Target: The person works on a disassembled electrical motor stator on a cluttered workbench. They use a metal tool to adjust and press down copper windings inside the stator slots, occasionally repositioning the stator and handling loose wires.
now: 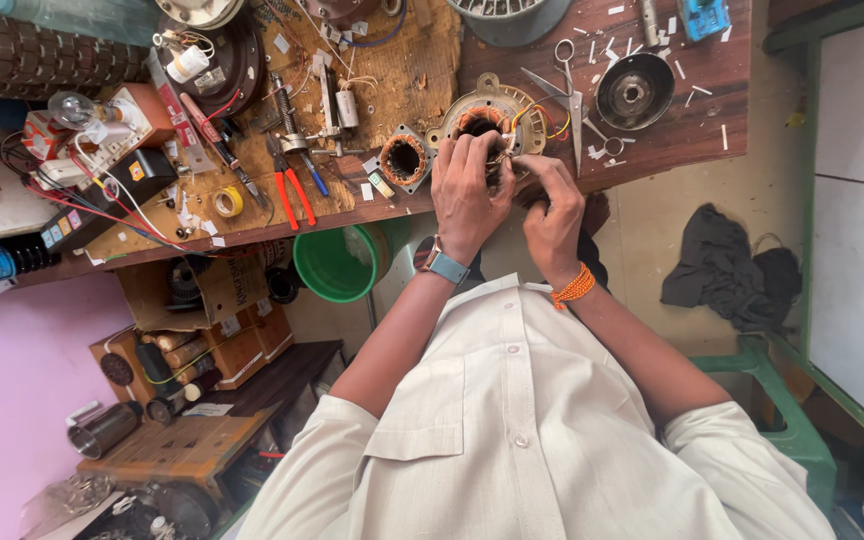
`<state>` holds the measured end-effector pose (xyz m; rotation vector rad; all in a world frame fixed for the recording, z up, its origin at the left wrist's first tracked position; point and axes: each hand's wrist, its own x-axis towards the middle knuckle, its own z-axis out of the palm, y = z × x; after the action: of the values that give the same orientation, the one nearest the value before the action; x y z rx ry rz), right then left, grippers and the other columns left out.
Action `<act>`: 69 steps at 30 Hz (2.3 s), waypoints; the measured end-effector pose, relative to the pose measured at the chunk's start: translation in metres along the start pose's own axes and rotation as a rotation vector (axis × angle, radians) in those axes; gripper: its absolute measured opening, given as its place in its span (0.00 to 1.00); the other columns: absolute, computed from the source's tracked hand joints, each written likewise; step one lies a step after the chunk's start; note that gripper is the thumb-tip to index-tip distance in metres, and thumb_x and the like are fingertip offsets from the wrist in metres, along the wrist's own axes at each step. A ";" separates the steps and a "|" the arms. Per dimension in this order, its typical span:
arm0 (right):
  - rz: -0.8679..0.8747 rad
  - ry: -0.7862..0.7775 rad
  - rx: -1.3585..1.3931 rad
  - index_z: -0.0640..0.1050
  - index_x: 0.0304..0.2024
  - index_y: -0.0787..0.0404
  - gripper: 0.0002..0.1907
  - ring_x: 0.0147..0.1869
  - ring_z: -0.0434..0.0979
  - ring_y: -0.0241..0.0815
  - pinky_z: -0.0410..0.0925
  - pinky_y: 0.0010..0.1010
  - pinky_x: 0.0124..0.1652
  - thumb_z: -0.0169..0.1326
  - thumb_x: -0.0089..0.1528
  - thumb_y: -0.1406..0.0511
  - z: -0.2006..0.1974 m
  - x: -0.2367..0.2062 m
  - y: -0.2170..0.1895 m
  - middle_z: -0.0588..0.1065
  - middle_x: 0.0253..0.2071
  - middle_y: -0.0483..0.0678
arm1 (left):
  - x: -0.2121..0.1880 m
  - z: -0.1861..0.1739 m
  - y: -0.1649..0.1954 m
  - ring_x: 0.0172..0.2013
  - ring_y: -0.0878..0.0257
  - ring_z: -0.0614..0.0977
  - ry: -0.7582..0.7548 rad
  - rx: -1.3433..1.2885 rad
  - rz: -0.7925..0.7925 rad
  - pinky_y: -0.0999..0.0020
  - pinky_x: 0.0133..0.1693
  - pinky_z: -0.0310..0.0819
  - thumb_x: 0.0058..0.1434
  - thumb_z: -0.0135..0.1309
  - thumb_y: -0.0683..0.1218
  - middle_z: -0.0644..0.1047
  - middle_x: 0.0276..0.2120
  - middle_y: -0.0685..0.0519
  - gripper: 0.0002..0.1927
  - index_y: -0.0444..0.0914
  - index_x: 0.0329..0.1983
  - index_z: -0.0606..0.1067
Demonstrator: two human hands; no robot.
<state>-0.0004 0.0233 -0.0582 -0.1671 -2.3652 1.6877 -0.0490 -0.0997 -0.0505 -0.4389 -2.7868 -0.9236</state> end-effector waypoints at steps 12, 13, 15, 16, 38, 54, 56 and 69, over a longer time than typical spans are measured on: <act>-0.053 -0.006 -0.077 0.74 0.61 0.68 0.37 0.63 0.75 0.60 0.66 0.44 0.64 0.37 0.50 0.84 -0.007 0.005 0.007 0.74 0.55 0.60 | 0.006 0.013 0.002 0.50 0.52 0.74 0.019 -0.018 0.006 0.56 0.51 0.69 0.61 0.59 0.44 0.74 0.44 0.51 0.19 0.40 0.56 0.72; -0.065 -0.006 -0.076 0.73 0.61 0.68 0.37 0.63 0.74 0.60 0.66 0.44 0.65 0.37 0.49 0.84 -0.008 0.004 0.008 0.74 0.56 0.61 | 0.007 0.014 0.003 0.50 0.52 0.74 0.021 -0.018 0.000 0.56 0.51 0.69 0.61 0.59 0.44 0.74 0.44 0.51 0.19 0.40 0.55 0.72; -0.078 0.003 -0.078 0.73 0.62 0.68 0.37 0.64 0.74 0.61 0.65 0.44 0.65 0.37 0.49 0.84 -0.008 0.003 0.010 0.74 0.56 0.61 | 0.007 0.016 0.006 0.50 0.52 0.74 0.021 -0.017 -0.008 0.56 0.51 0.69 0.61 0.59 0.44 0.74 0.44 0.51 0.19 0.40 0.55 0.72; -0.078 0.010 -0.078 0.73 0.62 0.68 0.37 0.64 0.74 0.61 0.65 0.44 0.65 0.37 0.49 0.84 -0.008 0.003 0.011 0.74 0.56 0.61 | 0.008 0.017 0.007 0.50 0.52 0.74 0.019 -0.017 -0.012 0.56 0.50 0.69 0.61 0.59 0.44 0.74 0.44 0.51 0.19 0.39 0.55 0.72; -0.020 -0.152 0.099 0.75 0.56 0.66 0.33 0.50 0.81 0.50 0.77 0.34 0.49 0.39 0.50 0.84 -0.015 0.009 0.031 0.73 0.49 0.54 | -0.001 0.005 0.005 0.53 0.49 0.75 -0.044 -0.095 -0.030 0.56 0.55 0.68 0.61 0.57 0.39 0.77 0.52 0.51 0.19 0.38 0.56 0.72; -0.216 -0.123 0.140 0.73 0.60 0.65 0.33 0.53 0.77 0.48 0.73 0.34 0.52 0.41 0.53 0.84 -0.017 0.007 0.039 0.70 0.55 0.52 | 0.007 -0.021 -0.028 0.60 0.48 0.73 -0.225 -0.377 0.166 0.54 0.66 0.63 0.61 0.51 0.34 0.73 0.63 0.46 0.30 0.39 0.68 0.67; -0.023 -0.124 0.397 0.71 0.60 0.66 0.28 0.45 0.79 0.36 0.75 0.24 0.43 0.39 0.58 0.83 -0.023 0.005 0.041 0.70 0.54 0.48 | 0.011 -0.032 -0.033 0.61 0.45 0.71 -0.366 -0.426 0.192 0.53 0.67 0.62 0.60 0.53 0.34 0.70 0.65 0.45 0.33 0.38 0.70 0.65; 0.061 -0.166 0.322 0.78 0.52 0.70 0.20 0.41 0.77 0.34 0.72 0.24 0.42 0.39 0.63 0.81 -0.062 0.030 0.047 0.75 0.51 0.49 | 0.042 -0.031 -0.045 0.50 0.51 0.77 -0.469 -0.275 0.335 0.58 0.55 0.74 0.66 0.58 0.40 0.80 0.50 0.51 0.26 0.42 0.68 0.69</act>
<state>-0.0161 0.1021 -0.0795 -0.0453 -2.1758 2.1581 -0.1008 -0.1438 -0.0405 -1.2676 -2.8324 -1.2530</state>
